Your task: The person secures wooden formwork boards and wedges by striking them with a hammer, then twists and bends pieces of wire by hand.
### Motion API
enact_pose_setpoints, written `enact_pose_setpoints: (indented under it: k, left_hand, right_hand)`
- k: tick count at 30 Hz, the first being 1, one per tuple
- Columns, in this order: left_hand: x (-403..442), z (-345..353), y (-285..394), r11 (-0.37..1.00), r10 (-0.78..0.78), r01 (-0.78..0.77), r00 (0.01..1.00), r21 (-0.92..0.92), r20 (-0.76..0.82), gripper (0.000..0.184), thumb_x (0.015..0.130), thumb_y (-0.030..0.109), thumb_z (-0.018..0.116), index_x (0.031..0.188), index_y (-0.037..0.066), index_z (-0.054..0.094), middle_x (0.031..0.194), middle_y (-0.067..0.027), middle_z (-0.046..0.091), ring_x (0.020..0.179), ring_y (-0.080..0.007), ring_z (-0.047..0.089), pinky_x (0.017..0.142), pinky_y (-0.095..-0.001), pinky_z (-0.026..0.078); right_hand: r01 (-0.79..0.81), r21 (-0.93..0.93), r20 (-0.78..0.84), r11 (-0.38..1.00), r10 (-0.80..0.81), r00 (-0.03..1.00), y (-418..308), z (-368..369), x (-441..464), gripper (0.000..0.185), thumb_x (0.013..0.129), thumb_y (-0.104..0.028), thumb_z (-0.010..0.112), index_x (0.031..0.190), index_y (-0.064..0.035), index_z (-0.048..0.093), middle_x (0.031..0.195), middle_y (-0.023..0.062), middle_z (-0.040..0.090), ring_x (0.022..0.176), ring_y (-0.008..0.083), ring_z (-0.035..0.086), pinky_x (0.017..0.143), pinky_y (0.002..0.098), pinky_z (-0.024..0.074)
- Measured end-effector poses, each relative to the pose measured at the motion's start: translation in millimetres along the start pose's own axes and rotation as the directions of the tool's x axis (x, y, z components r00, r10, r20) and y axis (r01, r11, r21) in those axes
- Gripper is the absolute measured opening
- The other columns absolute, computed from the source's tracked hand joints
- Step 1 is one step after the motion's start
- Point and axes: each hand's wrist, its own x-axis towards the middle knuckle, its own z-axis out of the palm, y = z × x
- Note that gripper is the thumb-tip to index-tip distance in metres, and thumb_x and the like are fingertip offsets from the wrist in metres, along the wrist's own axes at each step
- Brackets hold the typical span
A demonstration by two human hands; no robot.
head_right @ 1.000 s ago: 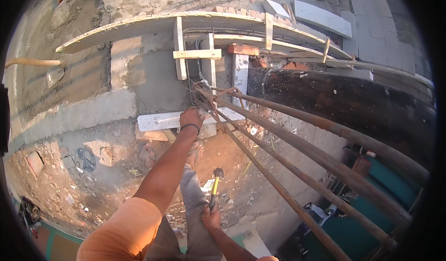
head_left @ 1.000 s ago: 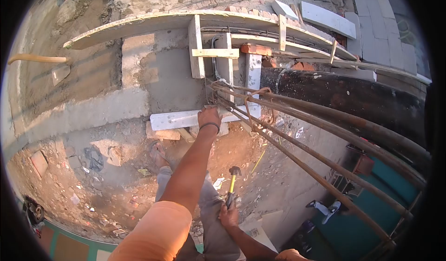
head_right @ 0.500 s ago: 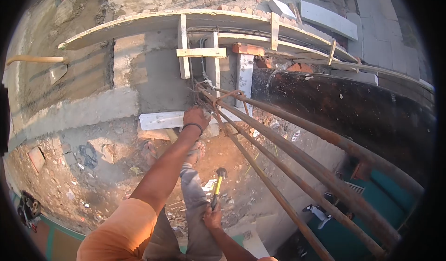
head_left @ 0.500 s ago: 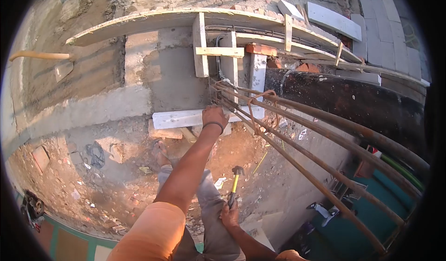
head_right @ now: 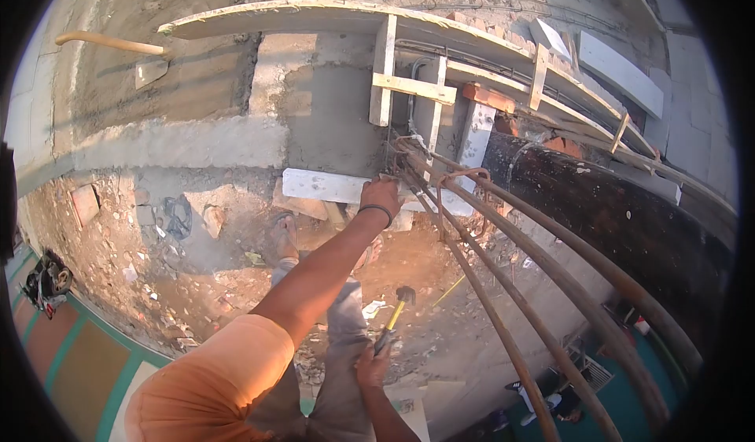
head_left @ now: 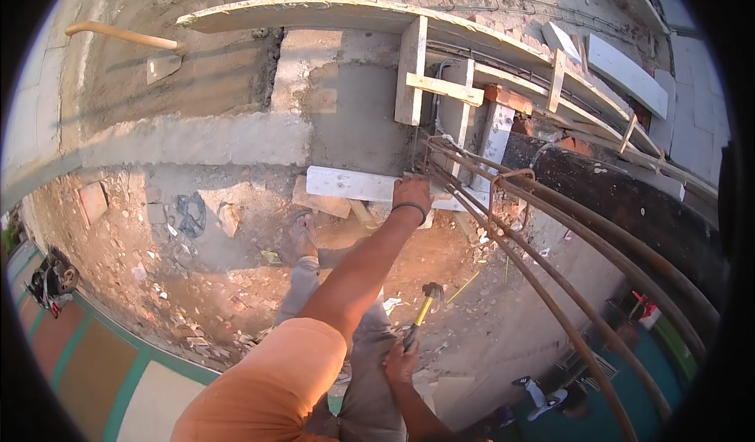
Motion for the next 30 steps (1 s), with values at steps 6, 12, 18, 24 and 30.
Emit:
enact_pose_setpoints:
  k: [6,12,18,24,30]
  left_hand:
    - [-2.0,0.0,-3.8,0.999,-0.033,0.033,0.999,0.038,-0.006,0.035,0.078,0.029,0.067,0.106,0.009,0.063,0.111,-0.0104,0.06,0.111,-0.0271,0.052,0.091,-0.041,0.041]
    - [-3.6,6.2,1.5,0.999,0.012,-0.009,0.999,0.045,-0.051,0.036,0.079,0.03,0.067,0.108,0.009,0.062,0.11,-0.0083,0.061,0.107,-0.0261,0.054,0.09,-0.0405,0.041]
    - [-1.6,18.3,1.1,0.993,0.018,-0.011,0.998,0.115,-0.053,0.033,0.079,0.029,0.065,0.108,0.011,0.062,0.108,-0.0071,0.061,0.107,-0.0248,0.054,0.089,-0.0397,0.041]
    - [-3.0,13.6,1.9,0.995,-0.016,0.022,0.998,0.096,-0.067,0.035,0.08,0.03,0.064,0.11,0.012,0.061,0.11,-0.0062,0.061,0.107,-0.0243,0.055,0.09,-0.04,0.041]
    - [-2.6,11.5,-0.5,0.998,-0.041,0.043,0.997,0.037,-0.062,0.035,0.078,0.031,0.067,0.106,0.011,0.062,0.111,-0.0061,0.061,0.106,-0.0245,0.056,0.088,-0.0401,0.041]
  right_hand:
    - [-0.004,-0.031,0.028,1.0,0.005,1.0,-1.3,-1.1,-0.2,0.023,0.089,-0.013,0.048,0.11,-0.0053,0.039,0.064,0.0015,0.045,0.044,0.0092,0.044,0.038,0.0257,0.0399]
    - [-0.006,-0.13,-0.01,0.992,0.005,1.0,1.0,-4.7,-1.8,0.024,0.089,-0.012,0.048,0.11,-0.0043,0.04,0.065,0.0021,0.045,0.044,0.009,0.044,0.038,0.0263,0.0413]
    - [0.034,-0.107,0.015,0.994,-0.032,0.999,-1.3,-3.2,-4.4,0.029,0.089,-0.011,0.047,0.116,-0.0027,0.042,0.068,0.003,0.048,0.045,0.009,0.045,0.039,0.0266,0.042]
    - [0.064,-0.147,0.015,0.987,-0.062,0.998,-10.6,0.5,-4.7,0.021,0.09,-0.015,0.048,0.104,-0.0016,0.041,0.061,0.006,0.049,0.043,0.0139,0.049,0.04,0.0305,0.0427]
    - [0.084,-0.15,0.035,0.985,-0.079,0.996,2.6,-5.1,-2.1,0.028,0.09,-0.019,0.048,0.109,0.0005,0.04,0.058,0.0065,0.049,0.044,0.0161,0.053,0.041,0.0318,0.0434]
